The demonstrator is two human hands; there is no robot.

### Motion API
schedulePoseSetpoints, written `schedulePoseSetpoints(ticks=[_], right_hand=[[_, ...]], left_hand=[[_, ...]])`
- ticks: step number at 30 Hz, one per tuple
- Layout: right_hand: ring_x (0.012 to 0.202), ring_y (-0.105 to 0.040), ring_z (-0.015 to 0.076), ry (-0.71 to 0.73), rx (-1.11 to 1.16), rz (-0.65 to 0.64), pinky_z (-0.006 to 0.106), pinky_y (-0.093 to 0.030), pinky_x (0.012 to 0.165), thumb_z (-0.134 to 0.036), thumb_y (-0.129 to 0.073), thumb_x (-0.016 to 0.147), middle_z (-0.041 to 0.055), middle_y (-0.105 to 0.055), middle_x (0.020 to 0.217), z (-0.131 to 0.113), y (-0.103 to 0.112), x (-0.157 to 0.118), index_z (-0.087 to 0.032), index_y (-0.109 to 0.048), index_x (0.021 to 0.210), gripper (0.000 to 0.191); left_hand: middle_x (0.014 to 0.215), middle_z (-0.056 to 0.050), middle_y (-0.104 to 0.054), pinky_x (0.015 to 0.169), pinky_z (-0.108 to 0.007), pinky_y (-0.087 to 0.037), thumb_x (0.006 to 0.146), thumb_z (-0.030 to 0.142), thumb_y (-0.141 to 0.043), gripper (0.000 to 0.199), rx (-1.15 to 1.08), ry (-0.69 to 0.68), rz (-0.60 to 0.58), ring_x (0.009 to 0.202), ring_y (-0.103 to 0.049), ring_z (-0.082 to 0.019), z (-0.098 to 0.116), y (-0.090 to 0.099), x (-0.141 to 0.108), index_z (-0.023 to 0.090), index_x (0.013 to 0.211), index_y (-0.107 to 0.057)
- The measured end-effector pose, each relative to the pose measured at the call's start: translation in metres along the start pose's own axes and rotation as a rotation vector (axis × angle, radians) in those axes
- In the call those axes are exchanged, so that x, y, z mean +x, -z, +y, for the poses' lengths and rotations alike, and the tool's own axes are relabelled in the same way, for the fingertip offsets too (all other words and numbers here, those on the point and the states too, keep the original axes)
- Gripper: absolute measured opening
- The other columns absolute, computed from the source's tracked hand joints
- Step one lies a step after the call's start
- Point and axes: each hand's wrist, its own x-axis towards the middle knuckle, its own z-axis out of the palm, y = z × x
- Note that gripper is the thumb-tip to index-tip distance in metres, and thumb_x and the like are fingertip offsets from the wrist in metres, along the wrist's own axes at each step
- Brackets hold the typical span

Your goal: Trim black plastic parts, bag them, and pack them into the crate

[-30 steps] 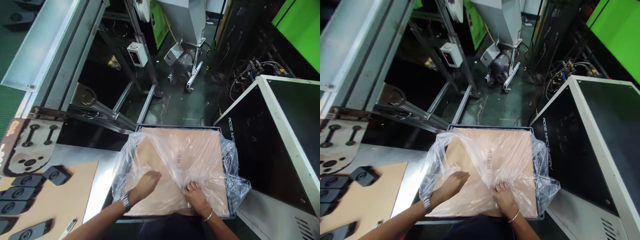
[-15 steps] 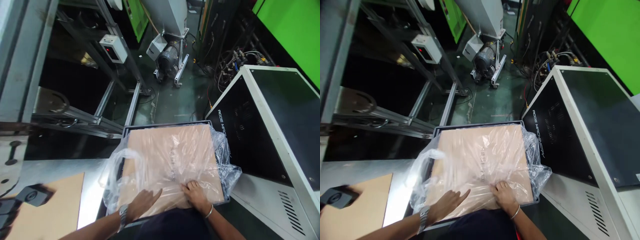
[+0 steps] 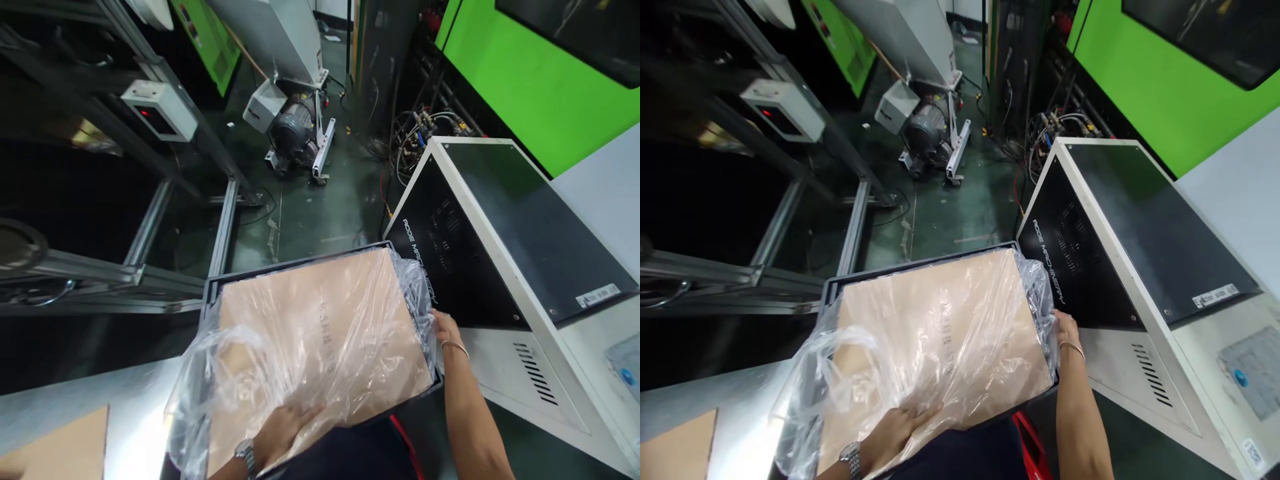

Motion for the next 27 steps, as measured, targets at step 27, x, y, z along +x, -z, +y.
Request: schedulePoseSetpoints(ticks=[27], right_hand=[[0.030,-0.017,0.0029,0.091,-0.744,-0.209,0.020,-0.011,0.034,-0.051,-0.053,0.069,-0.0118,-0.023,0.036,-0.057,0.019,-0.097,-0.017,-0.048,0.056,0.037]], left_hand=[[0.080,-0.006,-0.065,0.064,-0.031,-0.043,0.083,0.021,-0.033,0.056,0.014,-0.006,0.143,0.069,-0.058,-0.022,-0.005,-0.017,0.003,0.034,0.137,-0.030]])
